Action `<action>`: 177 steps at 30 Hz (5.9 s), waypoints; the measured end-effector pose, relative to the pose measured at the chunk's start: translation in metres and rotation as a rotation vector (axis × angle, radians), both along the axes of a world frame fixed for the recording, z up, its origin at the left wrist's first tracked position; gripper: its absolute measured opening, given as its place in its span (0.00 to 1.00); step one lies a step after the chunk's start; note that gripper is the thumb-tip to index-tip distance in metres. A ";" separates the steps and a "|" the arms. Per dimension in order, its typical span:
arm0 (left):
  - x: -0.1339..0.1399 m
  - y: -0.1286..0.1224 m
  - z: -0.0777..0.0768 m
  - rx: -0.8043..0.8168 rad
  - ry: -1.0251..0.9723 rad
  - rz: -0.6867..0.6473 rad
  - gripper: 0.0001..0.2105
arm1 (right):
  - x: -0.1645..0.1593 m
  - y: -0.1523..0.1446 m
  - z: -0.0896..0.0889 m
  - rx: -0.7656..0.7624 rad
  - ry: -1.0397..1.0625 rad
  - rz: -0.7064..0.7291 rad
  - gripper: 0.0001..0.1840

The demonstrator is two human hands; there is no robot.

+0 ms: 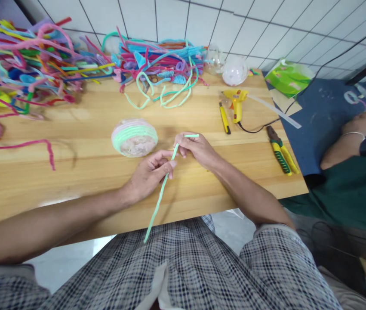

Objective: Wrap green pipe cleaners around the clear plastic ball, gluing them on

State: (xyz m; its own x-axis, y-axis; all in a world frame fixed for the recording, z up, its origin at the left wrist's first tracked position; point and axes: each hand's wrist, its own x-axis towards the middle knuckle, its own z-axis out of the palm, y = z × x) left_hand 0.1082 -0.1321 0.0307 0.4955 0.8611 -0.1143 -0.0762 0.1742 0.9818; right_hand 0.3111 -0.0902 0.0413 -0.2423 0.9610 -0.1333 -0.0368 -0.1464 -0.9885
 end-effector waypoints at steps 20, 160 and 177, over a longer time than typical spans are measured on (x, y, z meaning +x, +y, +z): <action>-0.001 -0.001 -0.005 -0.068 -0.079 -0.068 0.32 | 0.018 0.011 -0.003 0.061 0.030 -0.101 0.33; -0.062 0.170 0.107 -0.130 -0.103 0.285 0.16 | -0.061 0.075 0.076 0.468 -0.456 0.060 0.18; -0.071 0.173 0.107 -0.086 -0.189 0.290 0.23 | -0.060 0.078 0.075 0.439 -0.396 0.093 0.17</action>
